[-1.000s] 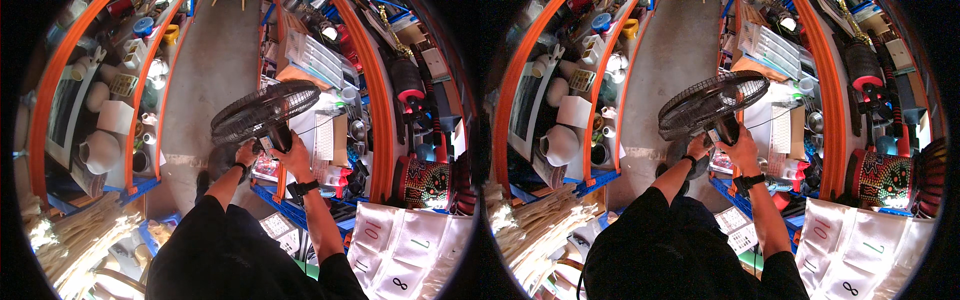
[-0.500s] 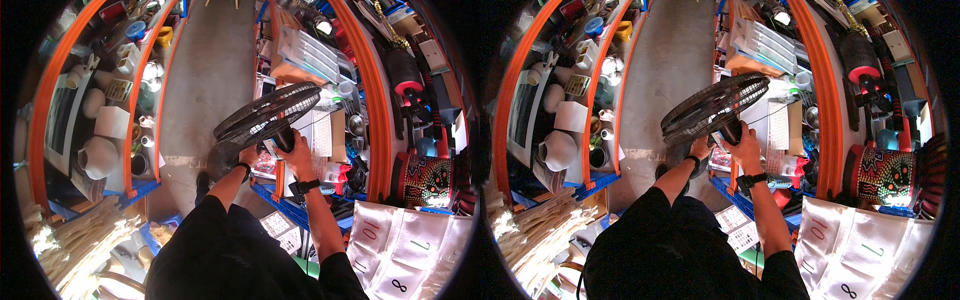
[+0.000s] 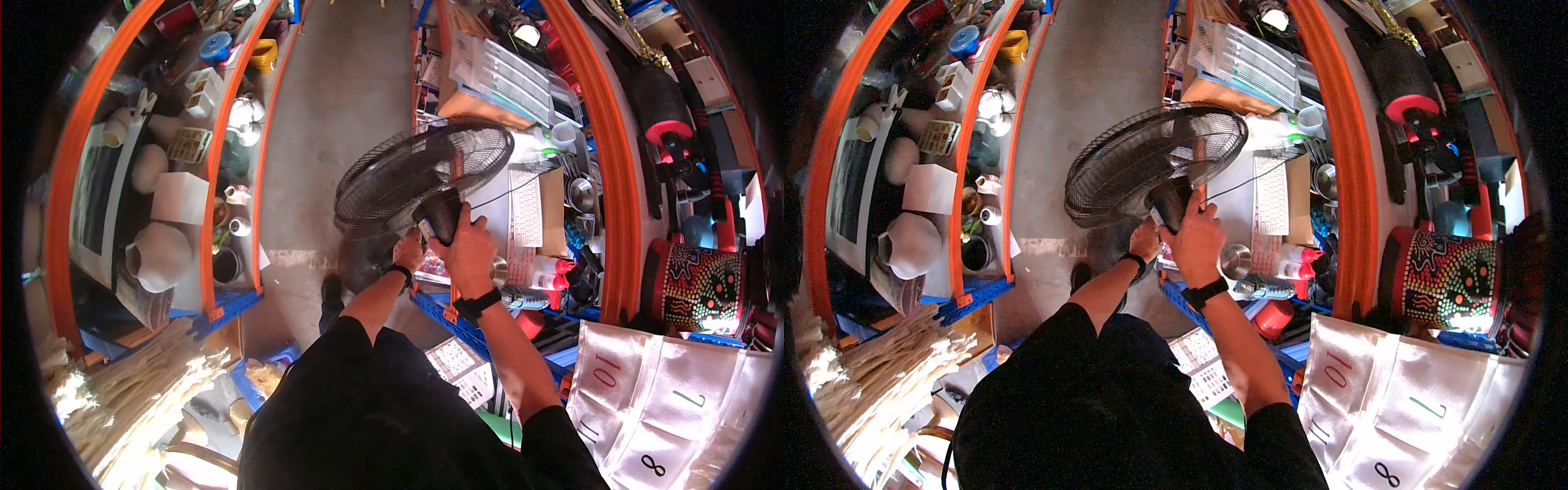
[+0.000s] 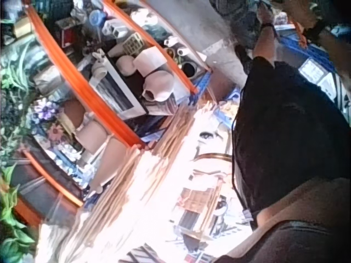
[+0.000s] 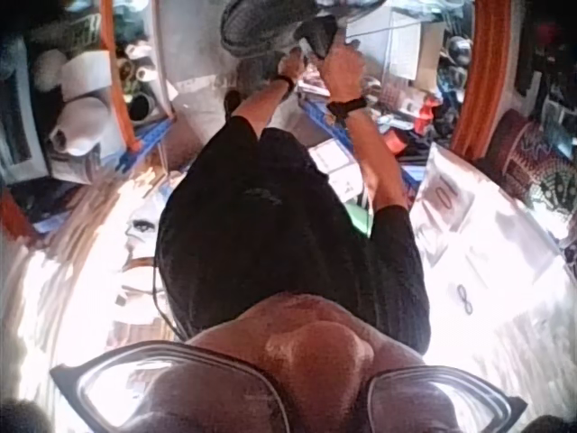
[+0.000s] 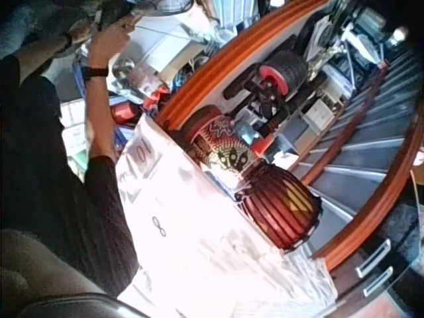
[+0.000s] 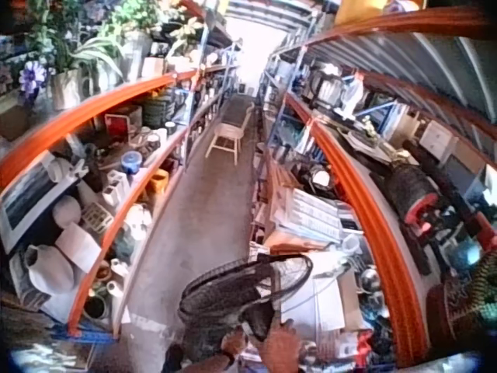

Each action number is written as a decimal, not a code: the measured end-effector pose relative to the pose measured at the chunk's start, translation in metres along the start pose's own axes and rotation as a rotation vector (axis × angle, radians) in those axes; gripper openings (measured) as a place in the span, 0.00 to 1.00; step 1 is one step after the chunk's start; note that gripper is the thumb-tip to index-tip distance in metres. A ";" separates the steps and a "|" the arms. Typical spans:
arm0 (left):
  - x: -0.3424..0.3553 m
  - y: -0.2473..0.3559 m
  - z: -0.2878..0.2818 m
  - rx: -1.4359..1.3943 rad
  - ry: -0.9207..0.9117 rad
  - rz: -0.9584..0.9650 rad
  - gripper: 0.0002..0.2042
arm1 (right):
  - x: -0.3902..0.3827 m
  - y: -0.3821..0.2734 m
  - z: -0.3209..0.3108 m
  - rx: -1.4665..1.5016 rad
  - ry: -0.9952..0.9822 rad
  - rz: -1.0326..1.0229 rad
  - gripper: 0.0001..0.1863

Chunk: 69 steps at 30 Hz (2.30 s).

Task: Inspecting and repairing a pedestal fan.

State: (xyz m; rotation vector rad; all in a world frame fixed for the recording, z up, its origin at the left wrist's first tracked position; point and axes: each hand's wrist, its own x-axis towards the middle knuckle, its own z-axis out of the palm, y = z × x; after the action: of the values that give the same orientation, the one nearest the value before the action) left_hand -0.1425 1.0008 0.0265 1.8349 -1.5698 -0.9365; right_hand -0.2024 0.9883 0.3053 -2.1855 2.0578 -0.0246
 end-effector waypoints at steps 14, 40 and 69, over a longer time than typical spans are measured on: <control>0.004 -0.004 -0.010 0.050 0.039 -0.040 0.26 | 0.020 0.000 -0.006 0.010 -0.034 -0.039 0.50; 0.030 0.006 -0.040 -0.124 -0.018 -0.102 0.37 | 0.077 0.028 0.018 0.355 0.062 -0.178 0.45; 0.039 -0.008 -0.014 -0.178 0.084 -0.172 0.40 | 0.114 0.036 0.015 0.357 0.082 -0.222 0.42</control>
State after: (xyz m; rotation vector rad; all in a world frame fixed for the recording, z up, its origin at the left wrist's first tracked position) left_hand -0.1239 0.9637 0.0225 1.8782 -1.2518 -1.0267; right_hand -0.2291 0.8743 0.2767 -2.1963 1.6774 -0.4737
